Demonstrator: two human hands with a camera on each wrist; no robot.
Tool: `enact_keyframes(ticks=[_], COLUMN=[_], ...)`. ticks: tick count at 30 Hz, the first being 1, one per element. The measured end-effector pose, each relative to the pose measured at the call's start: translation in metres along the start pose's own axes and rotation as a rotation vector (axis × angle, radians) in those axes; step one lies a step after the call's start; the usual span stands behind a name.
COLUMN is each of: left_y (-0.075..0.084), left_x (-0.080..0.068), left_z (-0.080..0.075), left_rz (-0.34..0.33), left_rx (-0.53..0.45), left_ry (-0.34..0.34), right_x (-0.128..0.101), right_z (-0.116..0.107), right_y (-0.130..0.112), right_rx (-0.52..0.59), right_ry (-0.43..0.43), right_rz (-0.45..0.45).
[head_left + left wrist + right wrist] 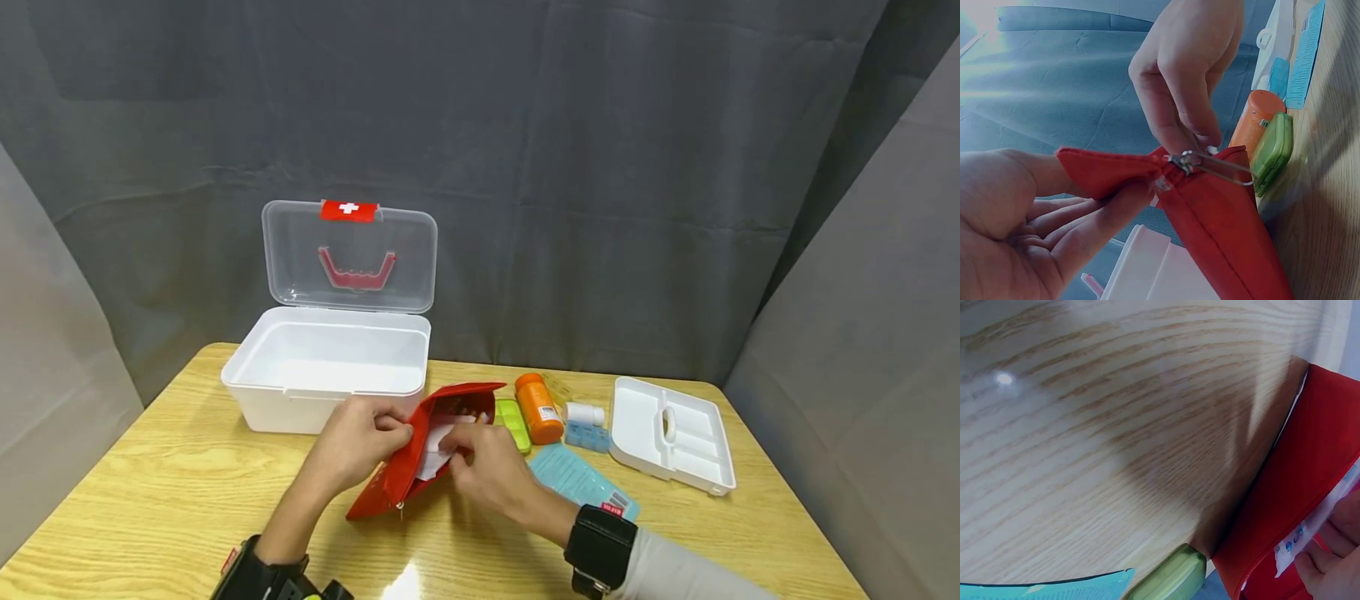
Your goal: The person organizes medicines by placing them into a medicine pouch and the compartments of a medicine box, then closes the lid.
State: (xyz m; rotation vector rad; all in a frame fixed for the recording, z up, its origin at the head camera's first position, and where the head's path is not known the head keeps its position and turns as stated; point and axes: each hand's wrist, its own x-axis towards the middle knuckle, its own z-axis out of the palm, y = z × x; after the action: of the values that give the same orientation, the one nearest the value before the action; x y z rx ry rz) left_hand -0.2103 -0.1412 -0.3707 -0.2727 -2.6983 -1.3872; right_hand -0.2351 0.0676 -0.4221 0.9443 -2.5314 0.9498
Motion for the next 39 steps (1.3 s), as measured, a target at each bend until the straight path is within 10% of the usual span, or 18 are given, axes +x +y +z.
enact_keyframes(ticks=[18, 39], left_y=[0.001, 0.002], left_x=[0.0, -0.001], left_z=[0.0, -0.001], left_rz=[0.002, -0.011], left_rx=[-0.004, 0.019], left_ry=[0.001, 0.01], right_x=[-0.006, -0.004], right_z=[0.002, -0.022], right_y=[-0.004, 0.007], right_rx=[0.013, -0.041], right_ry=[-0.057, 0.155], right_rz=[0.021, 0.109])
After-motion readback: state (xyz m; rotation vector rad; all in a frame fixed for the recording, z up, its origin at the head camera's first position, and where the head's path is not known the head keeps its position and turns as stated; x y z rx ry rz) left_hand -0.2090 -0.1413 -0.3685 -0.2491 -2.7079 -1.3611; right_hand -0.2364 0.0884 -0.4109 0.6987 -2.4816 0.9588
